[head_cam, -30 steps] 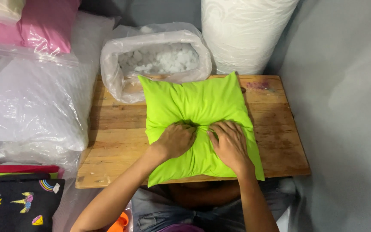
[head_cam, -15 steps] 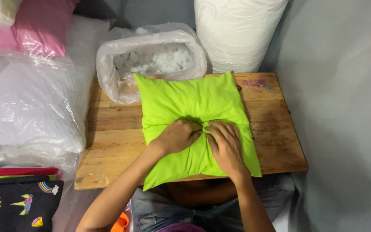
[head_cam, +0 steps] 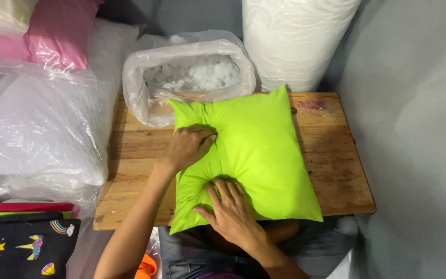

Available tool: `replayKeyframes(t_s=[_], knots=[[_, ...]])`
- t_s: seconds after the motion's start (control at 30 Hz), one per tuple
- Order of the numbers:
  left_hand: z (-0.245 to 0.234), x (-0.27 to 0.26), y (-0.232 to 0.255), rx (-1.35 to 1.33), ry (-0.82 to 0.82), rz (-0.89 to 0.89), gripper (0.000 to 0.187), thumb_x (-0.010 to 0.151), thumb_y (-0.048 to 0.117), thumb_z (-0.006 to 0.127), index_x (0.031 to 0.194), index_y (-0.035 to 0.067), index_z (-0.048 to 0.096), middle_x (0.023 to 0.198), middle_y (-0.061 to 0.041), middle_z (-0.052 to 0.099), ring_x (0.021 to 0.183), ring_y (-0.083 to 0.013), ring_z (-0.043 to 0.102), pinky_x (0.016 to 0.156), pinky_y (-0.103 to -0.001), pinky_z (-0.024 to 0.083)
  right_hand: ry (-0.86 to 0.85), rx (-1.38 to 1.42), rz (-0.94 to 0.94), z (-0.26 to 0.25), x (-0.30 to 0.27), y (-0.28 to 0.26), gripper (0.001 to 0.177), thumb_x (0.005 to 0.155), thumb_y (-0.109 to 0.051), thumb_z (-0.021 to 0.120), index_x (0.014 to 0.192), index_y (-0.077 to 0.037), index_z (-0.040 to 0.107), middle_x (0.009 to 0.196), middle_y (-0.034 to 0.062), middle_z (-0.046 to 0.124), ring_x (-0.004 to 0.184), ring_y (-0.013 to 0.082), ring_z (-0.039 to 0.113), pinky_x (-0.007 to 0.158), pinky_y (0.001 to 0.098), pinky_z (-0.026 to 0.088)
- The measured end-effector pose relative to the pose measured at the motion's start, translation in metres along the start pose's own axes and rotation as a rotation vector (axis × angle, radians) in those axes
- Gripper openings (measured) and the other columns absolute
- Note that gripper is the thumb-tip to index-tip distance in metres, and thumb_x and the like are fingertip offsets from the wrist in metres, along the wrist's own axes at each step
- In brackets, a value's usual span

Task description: The person is stuffing a green pillowcase with white fiberfill, then spends a significant amount of time smoothing and flattening the pillow on a wooden table before placing an orange cloth on it.

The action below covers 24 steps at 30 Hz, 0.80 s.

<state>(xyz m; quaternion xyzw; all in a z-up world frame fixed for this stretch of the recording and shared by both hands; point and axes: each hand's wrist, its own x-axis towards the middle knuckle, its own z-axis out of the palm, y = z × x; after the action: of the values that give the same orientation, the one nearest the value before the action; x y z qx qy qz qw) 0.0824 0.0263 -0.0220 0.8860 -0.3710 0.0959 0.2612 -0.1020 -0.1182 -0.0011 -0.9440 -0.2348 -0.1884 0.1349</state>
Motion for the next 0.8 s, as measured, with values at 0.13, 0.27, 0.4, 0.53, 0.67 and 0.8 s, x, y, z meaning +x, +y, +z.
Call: replayKeyframes(t_s=[0.13, 0.27, 0.4, 0.53, 0.67, 0.8], knots=[[0.009, -0.001, 0.002, 0.058, -0.138, -0.086, 0.039, 0.103, 0.036, 0.047, 0.115, 0.011, 0.075, 0.121, -0.006, 0.075, 0.110, -0.0264, 0.070, 0.085, -0.050, 0.052, -0.117, 0.051, 0.090, 0.012, -0.008, 0.005, 0.075, 0.099, -0.068, 0.047, 0.127, 0.000, 0.062, 0.128, 0.0207, 0.064, 0.114, 0.0386, 0.061, 0.101, 0.0480, 0.044], [-0.030, 0.019, 0.009, 0.007, 0.033, -0.008, 0.024, 0.101, 0.019, 0.056, 0.099, 0.005, 0.075, 0.102, -0.007, 0.078, 0.077, -0.0318, 0.074, 0.066, -0.050, 0.057, -0.001, 0.136, 0.046, -0.018, -0.009, -0.008, 0.071, 0.094, -0.067, 0.059, 0.126, -0.003, 0.061, 0.124, 0.0183, 0.060, 0.116, 0.0381, 0.057, 0.103, 0.0505, 0.043], [-0.021, 0.050, -0.017, 0.101, 0.198, -0.059, 0.032, 0.103, 0.034, 0.057, 0.121, 0.010, 0.069, 0.117, -0.010, 0.070, 0.109, -0.0353, 0.062, 0.085, -0.053, 0.046, 0.029, 0.055, -0.030, -0.010, -0.033, -0.025, 0.087, 0.082, -0.060, 0.085, 0.145, -0.015, 0.046, 0.151, 0.0134, 0.044, 0.141, 0.0378, 0.043, 0.118, 0.0748, 0.018], [-0.030, 0.084, -0.010, -0.014, -0.365, -0.409, 0.081, 0.098, 0.069, 0.021, 0.145, 0.012, 0.056, 0.141, -0.021, 0.059, 0.138, -0.0413, 0.047, 0.119, -0.061, 0.016, 0.111, -0.137, 0.038, 0.008, -0.048, -0.028, 0.076, 0.083, -0.018, 0.076, 0.153, -0.028, 0.048, 0.162, 0.0066, 0.043, 0.149, 0.0277, 0.041, 0.117, 0.0618, 0.013], [-0.031, 0.075, -0.005, -0.055, -0.300, -0.396, 0.072, 0.100, 0.064, 0.036, 0.111, 0.006, 0.076, 0.111, -0.020, 0.074, 0.110, -0.0410, 0.064, 0.102, -0.049, 0.038, 0.336, -0.075, 0.044, -0.008, -0.047, -0.014, 0.036, 0.100, -0.006, 0.059, 0.129, -0.025, 0.069, 0.143, 0.0042, 0.063, 0.134, 0.0254, 0.058, 0.113, 0.0529, 0.022], [-0.059, 0.041, 0.025, -0.333, 0.041, -0.366, 0.040, 0.104, 0.041, 0.057, 0.083, 0.008, 0.067, 0.075, -0.009, 0.067, 0.074, -0.0275, 0.056, 0.070, -0.040, 0.041, 0.472, -0.056, 0.017, -0.034, -0.063, -0.003, 0.032, 0.106, -0.010, 0.042, 0.114, -0.025, 0.068, 0.128, 0.0044, 0.070, 0.124, 0.0288, 0.066, 0.110, 0.0495, 0.030]])
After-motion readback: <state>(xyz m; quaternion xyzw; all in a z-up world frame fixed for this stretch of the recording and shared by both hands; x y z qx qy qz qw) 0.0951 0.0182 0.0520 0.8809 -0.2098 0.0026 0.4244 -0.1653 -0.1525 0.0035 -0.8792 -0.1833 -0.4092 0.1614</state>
